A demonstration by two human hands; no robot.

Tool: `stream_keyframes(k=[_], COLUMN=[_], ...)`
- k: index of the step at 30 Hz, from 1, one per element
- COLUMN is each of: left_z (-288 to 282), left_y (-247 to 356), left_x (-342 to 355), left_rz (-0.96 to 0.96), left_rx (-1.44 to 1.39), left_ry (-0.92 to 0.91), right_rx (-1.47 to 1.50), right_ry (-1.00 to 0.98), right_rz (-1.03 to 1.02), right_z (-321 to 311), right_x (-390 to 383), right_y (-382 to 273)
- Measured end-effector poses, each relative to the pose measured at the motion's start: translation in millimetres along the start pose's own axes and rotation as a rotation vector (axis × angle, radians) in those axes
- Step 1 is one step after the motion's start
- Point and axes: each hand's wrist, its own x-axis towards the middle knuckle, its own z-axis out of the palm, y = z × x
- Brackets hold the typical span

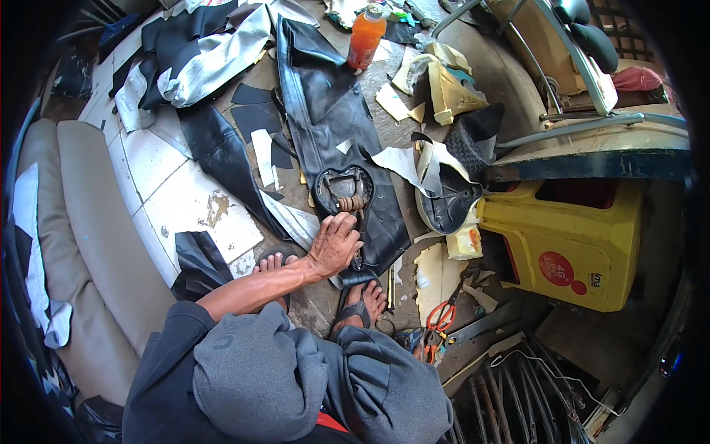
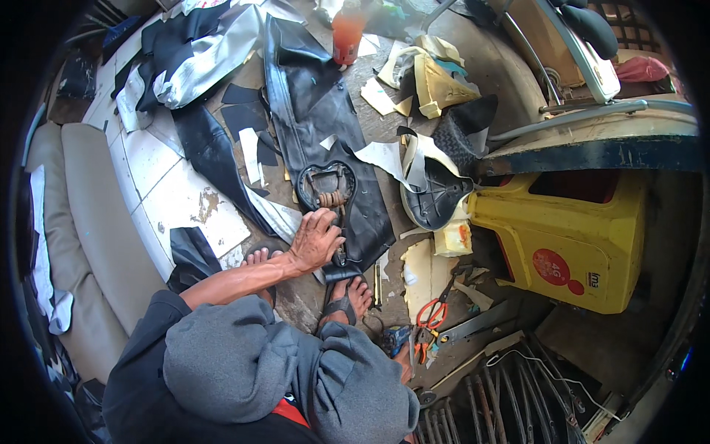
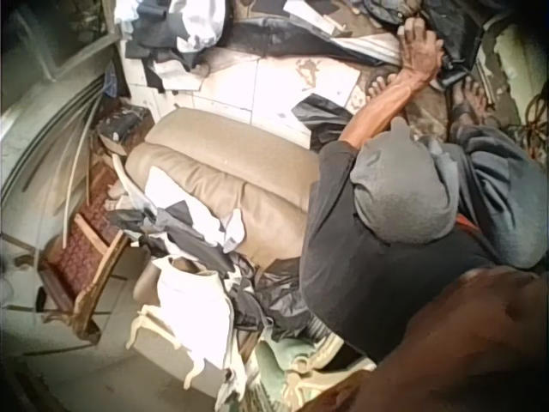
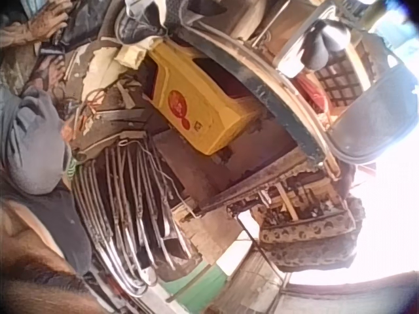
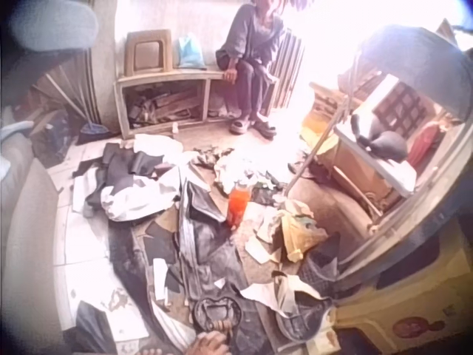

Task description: The person reupholsters a bicycle seat by stretching black fabric over the foam and frame, securing it with a pneumatic stapler, and trimming the excess fabric with scissors.

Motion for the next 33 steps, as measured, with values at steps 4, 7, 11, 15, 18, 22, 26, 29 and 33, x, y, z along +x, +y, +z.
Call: stream_keyframes(k=[4,7,11,15,18,22,26,29,33], left_z=[-6,-19,-42,-45,-56,-53,-49,-45,-43], left_y=[-5,-13,-22,-40,-39,-39,-53,-69,-87], left_x=[4,2,14,6,-5,-9,1,12,31], left_rz=[-0.016,-0.087,-0.341,-0.376,-0.309,-0.192,-0.059,0.059,0.259], left_rx=[-0.039,-0.073,-0.157,-0.156,-0.134,-0.104,0.003,0.072,0.116], left_ry=[0.065,0.102,0.241,0.203,0.124,0.028,-0.007,-0.034,-0.017], right_rx=[-0.126,-0.183,0.139,0.253,0.326,0.412,0.401,0.388,0.404], right_ry=[-0.135,-0.223,0.056,0.133,0.172,0.226,0.219,0.21,0.208], right_rz=[0.029,-0.044,-0.204,-0.382,-0.596,-0.799,-0.814,-0.817,-0.774], right_z=[5,10,-44,-84,-87,-89,-92,-86,-86], right_x=[3,17,28,42,58,67,67,67,61], right_y=[10,11,-37,-101,-139,-179,-190,-186,-180])
